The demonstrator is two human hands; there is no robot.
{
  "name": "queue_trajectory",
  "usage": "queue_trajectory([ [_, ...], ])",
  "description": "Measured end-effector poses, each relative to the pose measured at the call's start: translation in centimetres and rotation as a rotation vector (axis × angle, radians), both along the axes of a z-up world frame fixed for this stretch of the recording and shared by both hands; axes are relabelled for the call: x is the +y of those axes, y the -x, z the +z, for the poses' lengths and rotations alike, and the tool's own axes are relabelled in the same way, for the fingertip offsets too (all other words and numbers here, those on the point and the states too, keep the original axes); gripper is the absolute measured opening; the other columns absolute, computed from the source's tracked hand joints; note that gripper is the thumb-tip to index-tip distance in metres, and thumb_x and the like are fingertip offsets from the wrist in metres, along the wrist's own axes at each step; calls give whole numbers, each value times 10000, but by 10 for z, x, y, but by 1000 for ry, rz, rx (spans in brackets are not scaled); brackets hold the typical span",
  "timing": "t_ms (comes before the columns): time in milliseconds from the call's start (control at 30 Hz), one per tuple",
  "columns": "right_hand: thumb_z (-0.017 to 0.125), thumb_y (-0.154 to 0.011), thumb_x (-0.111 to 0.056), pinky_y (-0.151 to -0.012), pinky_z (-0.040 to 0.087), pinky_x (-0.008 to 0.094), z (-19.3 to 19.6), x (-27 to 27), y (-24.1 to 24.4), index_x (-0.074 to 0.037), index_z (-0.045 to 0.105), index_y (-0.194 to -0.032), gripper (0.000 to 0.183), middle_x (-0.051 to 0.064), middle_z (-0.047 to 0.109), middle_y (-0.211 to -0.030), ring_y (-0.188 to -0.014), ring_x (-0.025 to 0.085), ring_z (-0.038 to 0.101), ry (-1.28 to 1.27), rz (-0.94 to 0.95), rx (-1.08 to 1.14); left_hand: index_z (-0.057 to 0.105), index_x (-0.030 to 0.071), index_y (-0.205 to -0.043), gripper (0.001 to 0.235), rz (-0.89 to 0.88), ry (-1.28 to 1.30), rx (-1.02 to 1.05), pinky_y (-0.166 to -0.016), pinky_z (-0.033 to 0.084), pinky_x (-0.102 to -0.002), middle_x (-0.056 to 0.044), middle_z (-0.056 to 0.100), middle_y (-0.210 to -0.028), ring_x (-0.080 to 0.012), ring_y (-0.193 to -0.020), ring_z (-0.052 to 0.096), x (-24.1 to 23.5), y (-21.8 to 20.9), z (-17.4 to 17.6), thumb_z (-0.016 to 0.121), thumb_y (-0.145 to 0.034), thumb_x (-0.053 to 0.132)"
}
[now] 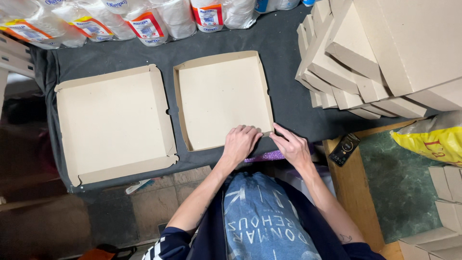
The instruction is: The person assembles a series of cardboard pizza boxes by folding the pre-scored edges and securing the flaps by hand on a dark table surface.
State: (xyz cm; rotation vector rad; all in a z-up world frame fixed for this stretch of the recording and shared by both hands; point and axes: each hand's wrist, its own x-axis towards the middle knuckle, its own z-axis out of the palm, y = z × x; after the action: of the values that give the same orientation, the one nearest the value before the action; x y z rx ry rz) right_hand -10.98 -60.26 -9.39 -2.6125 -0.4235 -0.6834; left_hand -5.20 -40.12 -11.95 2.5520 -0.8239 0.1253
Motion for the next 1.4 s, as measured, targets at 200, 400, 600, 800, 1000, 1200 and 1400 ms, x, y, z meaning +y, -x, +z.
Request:
queue_trajectory([
  [200, 717, -955, -167, -687, 626, 320, 0, -4, -1, -192, 771, -1005, 77, -28, 708, -1183, -982, 196, 716, -17, 23, 120, 650, 192, -842, 339, 44, 102, 200, -810, 538, -373, -5, 635, -826, -246, -922, 650, 0, 9, 17, 531, -1016, 457],
  [400, 641, -1011, -235, -806, 616, 413, 28, -2, -12, -191, 719, -1036, 93, -5, 625, -1214, -1080, 251, 646, 21, 80, 400, 631, 187, -843, 317, 54, 115, 249, -827, 523, -384, -14, 628, -859, -252, -966, 629, -1, 14, 20, 536, -1014, 437],
  [600, 604, -1034, -254, -813, 611, 421, 0, -41, -5, -208, 661, -1092, 94, -15, 585, -1233, -1088, 253, 631, 119, 36, 394, 654, 165, -1028, 268, -97, 59, 391, -989, 469, -426, -49, 663, -1057, -278, -1138, 601, 20, 7, 34, 580, -1005, 422],
  [800, 529, -1100, -236, -790, 622, 437, -17, -51, -10, -173, 599, -1117, 96, 2, 538, -1222, -1112, 267, 626, 76, -149, 389, 621, 216, -1322, 678, -225, -302, 540, -1273, 195, -542, 6, 607, -1408, -246, -1423, 434, 105, -7, 112, 901, -707, 266],
  [1000, 497, -1080, -46, -838, 571, 435, -10, -12, -14, -123, 576, -1131, 121, 37, 489, -1154, -1082, 321, 625, -163, -149, 270, 694, 273, -1014, 369, -135, -381, 46, -1261, 278, -453, 99, 673, -1201, -115, -1326, 517, 183, -17, 29, 749, -791, 562],
  [1200, 703, -921, -96, -789, 593, 350, 5, 61, 7, -158, 708, -1035, 130, 11, 623, -1084, -932, 234, 694, -249, 197, 205, 683, 235, -859, 381, -138, -135, -239, -1158, 422, -400, 45, 652, -893, -157, -1023, 618, 154, -5, 3, 664, -880, 614],
  [1400, 765, -907, -220, -782, 575, 395, -4, 65, 8, -184, 742, -986, 89, 31, 669, -1140, -991, 261, 691, -150, 224, 141, 634, 221, -845, 341, -50, 1, -174, -882, 485, -353, 31, 523, -809, -178, -864, 555, 86, 9, 5, 604, -982, 531],
])
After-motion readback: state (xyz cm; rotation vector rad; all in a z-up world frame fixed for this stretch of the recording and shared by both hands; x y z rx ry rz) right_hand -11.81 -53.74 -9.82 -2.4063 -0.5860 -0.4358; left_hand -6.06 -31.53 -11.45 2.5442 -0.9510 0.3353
